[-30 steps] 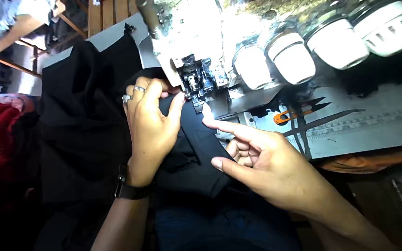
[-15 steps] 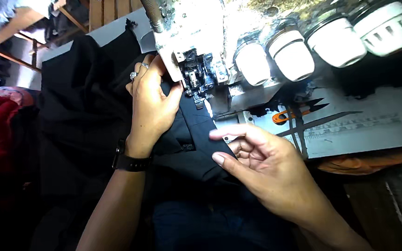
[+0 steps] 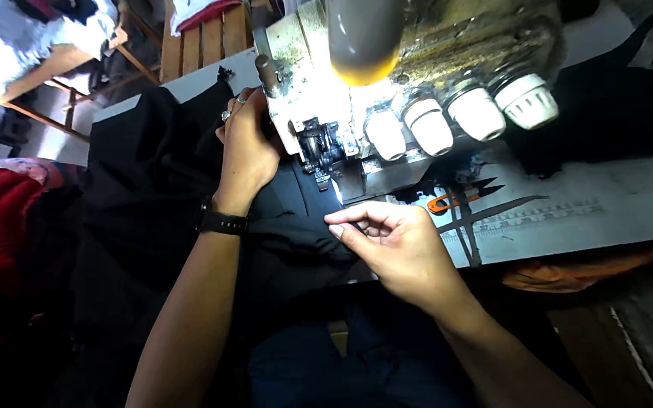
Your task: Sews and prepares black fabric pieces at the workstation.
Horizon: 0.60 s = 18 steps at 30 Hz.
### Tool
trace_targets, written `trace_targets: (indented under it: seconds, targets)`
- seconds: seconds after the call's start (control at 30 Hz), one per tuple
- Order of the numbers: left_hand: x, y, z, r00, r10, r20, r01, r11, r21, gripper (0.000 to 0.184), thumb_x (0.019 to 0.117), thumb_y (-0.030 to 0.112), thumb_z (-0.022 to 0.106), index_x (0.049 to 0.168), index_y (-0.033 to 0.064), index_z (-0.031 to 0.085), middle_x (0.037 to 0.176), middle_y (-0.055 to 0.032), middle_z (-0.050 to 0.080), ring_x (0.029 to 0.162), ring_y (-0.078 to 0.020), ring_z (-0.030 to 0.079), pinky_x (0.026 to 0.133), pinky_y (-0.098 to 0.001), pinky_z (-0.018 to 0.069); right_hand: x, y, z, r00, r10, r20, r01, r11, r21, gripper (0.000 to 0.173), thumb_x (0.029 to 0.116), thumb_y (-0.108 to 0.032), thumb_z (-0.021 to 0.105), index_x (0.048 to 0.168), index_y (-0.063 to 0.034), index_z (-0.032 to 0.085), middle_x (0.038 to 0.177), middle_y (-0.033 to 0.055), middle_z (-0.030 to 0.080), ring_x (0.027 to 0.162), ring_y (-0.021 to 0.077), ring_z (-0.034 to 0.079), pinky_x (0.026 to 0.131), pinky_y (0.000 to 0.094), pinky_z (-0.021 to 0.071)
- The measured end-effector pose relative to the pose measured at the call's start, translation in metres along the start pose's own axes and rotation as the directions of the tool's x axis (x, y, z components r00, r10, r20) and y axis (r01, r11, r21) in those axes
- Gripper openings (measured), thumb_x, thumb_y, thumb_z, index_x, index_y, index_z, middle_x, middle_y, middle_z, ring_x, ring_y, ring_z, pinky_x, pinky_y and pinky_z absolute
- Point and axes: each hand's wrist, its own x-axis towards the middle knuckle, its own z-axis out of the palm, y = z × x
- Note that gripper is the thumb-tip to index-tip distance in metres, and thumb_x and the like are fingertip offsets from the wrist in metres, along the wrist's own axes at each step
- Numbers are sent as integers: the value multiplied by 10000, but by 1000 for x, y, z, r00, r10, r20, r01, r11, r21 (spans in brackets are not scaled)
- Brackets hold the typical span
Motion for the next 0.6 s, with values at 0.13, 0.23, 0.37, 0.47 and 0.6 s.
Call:
trace_targets:
  seconds: [0.13,0.23,0.37,0.47,0.6]
  targets:
    - [2,-3,-13,1000,-3,30,3,1000,-1,303,908,229,684,1175,88,665,1198,-119,646,1220,-296,566,990,-615,412,9,-2,2,999,-26,-22,25,999,-38,129,894,-122,768,993,-184,822,752,-84,720,522,4,532,469,180,433]
    - [-49,15,-75,987,41,154,-52,997,65,404,976,96,643,1372,47,578,1362,-147,626,1264,-297,600,1056,-522,482,14,-3,3,998,-53,-34,53,998,-21,111,894,-110,772,990,-148,813,703,-67,693,486,5,489,455,183,414]
    - [-104,4,-119,920,179,348,-206,978,41,545,838,0,602,1374,100,631,1530,-59,522,1390,-215,519,1119,-471,470,18,1,-1,995,-97,-3,96,994,-45,109,906,-99,761,998,-137,804,743,-65,701,502,-5,488,477,181,425]
    - [-115,-15,-101,918,291,269,-296,955,-22,238,905,46,695,1137,61,746,1528,-102,532,1433,-248,488,1164,-468,424,14,-5,-1,998,-67,-7,65,986,-155,133,919,-147,771,1050,-131,753,804,-21,698,511,54,511,497,246,478]
    - [-124,14,-116,932,353,85,-336,927,-166,126,923,158,744,983,48,735,1257,-53,711,1243,-170,646,1102,-394,518,-28,-25,-19,990,-88,-109,34,907,-420,399,893,-283,820,1161,-120,574,805,12,745,706,137,729,690,382,616]
